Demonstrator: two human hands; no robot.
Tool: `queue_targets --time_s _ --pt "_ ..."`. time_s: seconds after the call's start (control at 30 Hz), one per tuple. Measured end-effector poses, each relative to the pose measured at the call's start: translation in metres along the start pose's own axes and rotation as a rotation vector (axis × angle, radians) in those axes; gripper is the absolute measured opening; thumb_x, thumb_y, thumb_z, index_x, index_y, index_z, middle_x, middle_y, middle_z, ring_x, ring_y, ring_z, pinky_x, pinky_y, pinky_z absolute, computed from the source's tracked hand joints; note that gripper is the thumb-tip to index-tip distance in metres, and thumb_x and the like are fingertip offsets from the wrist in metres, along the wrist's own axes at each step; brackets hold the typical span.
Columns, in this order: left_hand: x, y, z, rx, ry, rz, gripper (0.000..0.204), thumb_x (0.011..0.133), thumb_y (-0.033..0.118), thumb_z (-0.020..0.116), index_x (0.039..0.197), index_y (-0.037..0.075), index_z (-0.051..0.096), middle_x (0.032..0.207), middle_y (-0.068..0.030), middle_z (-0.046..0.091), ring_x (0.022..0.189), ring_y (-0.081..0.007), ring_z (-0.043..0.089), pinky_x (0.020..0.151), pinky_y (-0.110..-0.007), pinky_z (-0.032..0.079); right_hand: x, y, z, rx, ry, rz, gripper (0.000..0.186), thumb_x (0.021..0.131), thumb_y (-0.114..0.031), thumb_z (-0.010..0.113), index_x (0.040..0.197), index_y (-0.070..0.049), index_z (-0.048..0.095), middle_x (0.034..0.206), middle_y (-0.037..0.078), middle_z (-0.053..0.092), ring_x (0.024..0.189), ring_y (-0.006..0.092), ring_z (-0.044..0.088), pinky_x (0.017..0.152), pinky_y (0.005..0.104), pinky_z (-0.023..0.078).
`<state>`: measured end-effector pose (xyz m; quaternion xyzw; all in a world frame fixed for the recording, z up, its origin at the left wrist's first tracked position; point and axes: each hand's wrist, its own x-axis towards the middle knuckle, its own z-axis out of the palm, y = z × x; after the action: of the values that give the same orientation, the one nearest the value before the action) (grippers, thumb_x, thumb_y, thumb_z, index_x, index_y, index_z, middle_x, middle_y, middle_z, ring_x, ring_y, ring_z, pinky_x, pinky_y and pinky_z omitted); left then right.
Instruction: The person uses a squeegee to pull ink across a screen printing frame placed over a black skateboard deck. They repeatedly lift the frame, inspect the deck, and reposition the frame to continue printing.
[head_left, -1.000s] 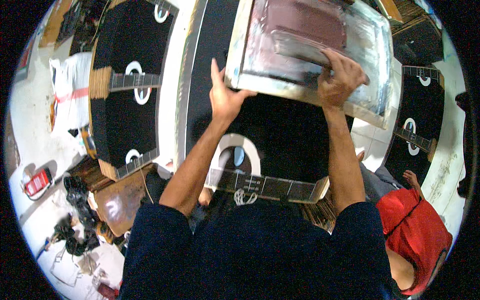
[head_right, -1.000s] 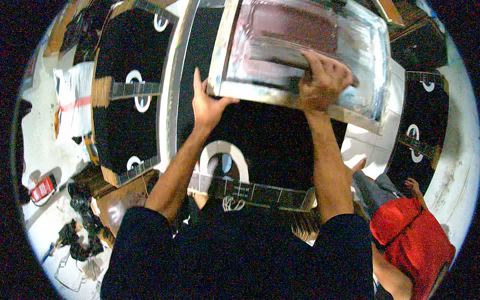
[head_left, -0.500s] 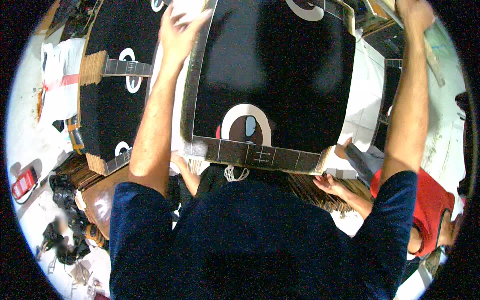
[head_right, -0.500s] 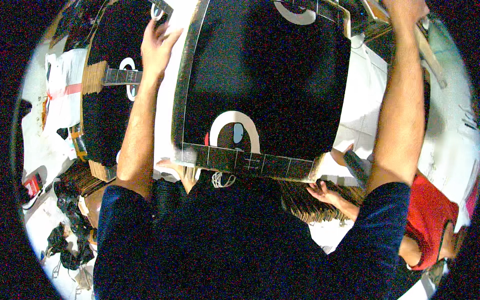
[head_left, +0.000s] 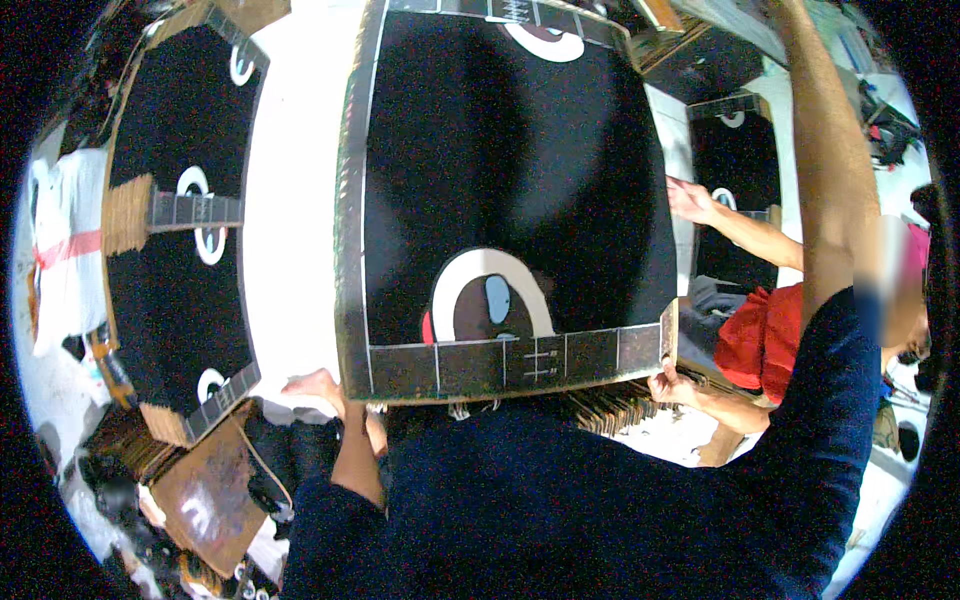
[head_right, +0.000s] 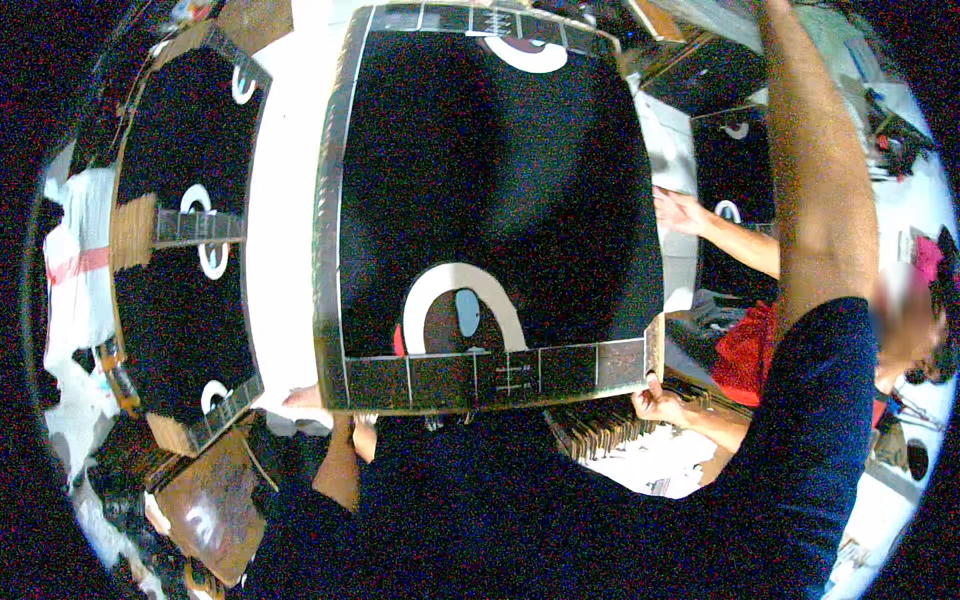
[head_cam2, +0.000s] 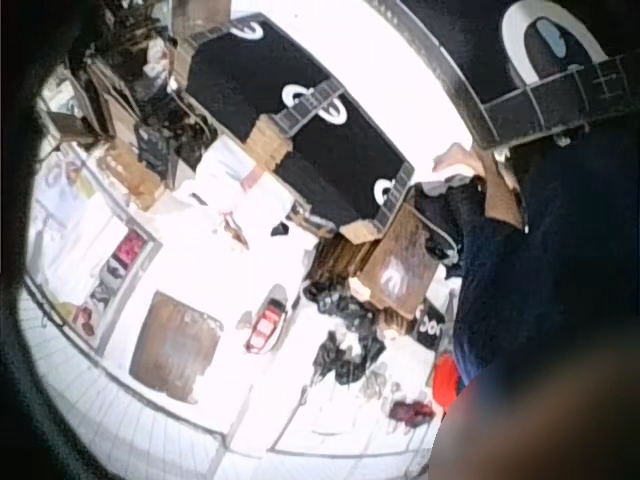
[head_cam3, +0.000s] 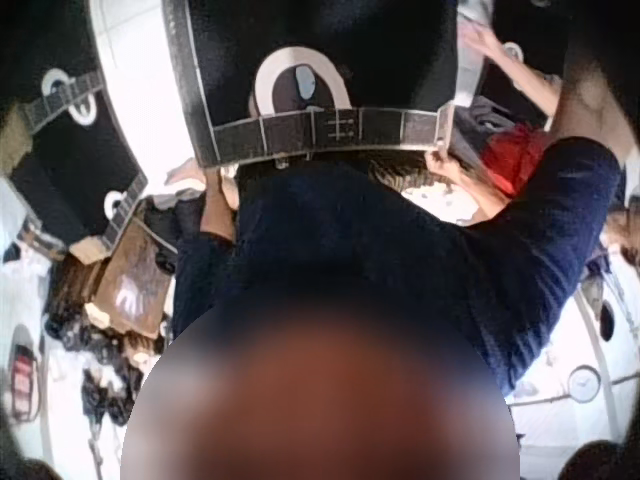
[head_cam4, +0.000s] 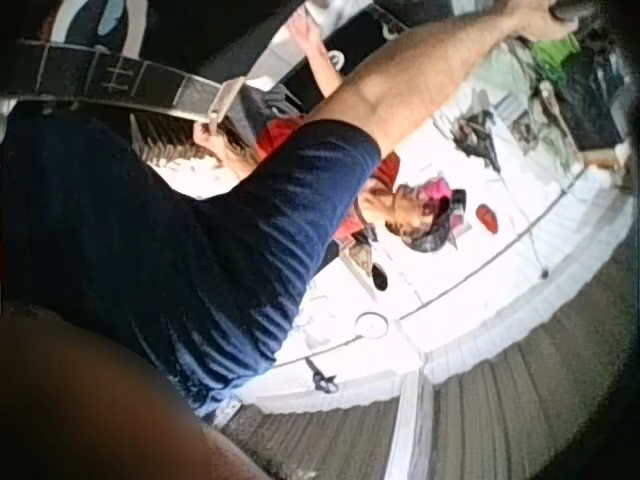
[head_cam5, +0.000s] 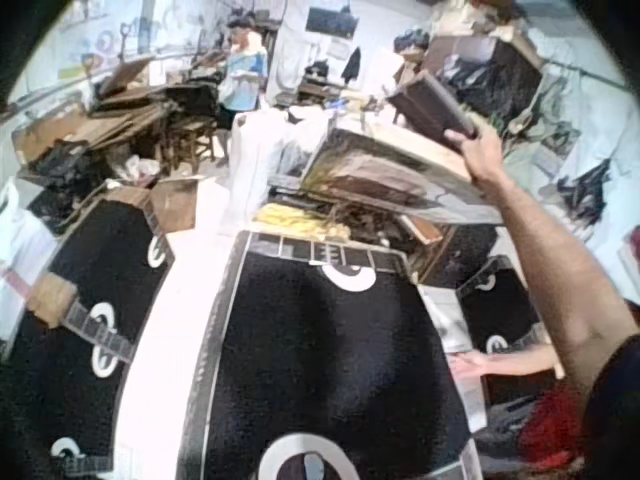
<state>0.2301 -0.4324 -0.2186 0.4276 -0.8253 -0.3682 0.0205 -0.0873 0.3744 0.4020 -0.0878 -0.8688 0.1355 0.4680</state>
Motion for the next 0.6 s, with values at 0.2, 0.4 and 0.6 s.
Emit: queue_targets --time_s 0.2,0.4,0.6 --pt "-0.006 -0.018 -0.006 0.204 -0.083 -0.019 0.062 0.100 0.058 0.054 0.114 0.001 0.073 0.106 -0.0186 0.075 0.098 -0.0328 0.071 0.085 -0.046 0.055 -0.006 -0.006 0.010 -0.157 0.060 0.068 0.040 0.084 -0.020 0.083 0.119 -0.004 0.071 0.101 0.012 0.075 0.092 0.0232 0.066 0.089 0.0376 0.051" --pt "-0.023 -0.049 -0.006 0.505 -0.203 0.023 0.062 0.100 0.058 0.055 0.114 0.000 0.074 0.107 -0.0191 0.075 0.099 -0.0342 0.071 0.085 -0.046 0.055 -0.001 -0.019 0.001 -0.130 0.007 0.076 0.034 0.086 -0.021 0.080 0.115 -0.005 0.070 0.102 0.016 0.075 0.094 0.0282 0.069 0.089 0.0392 0.052" --pt "-0.022 0.021 -0.042 0.630 -0.147 0.288 0.055 0.100 0.051 0.061 0.109 -0.001 0.076 0.104 -0.0209 0.076 0.097 -0.0364 0.072 0.083 -0.046 0.055 0.005 -0.033 -0.004 -0.103 0.036 0.128 0.037 0.086 -0.023 0.081 0.119 -0.011 0.071 0.107 0.016 0.075 0.099 0.0304 0.071 0.091 0.0404 0.052"
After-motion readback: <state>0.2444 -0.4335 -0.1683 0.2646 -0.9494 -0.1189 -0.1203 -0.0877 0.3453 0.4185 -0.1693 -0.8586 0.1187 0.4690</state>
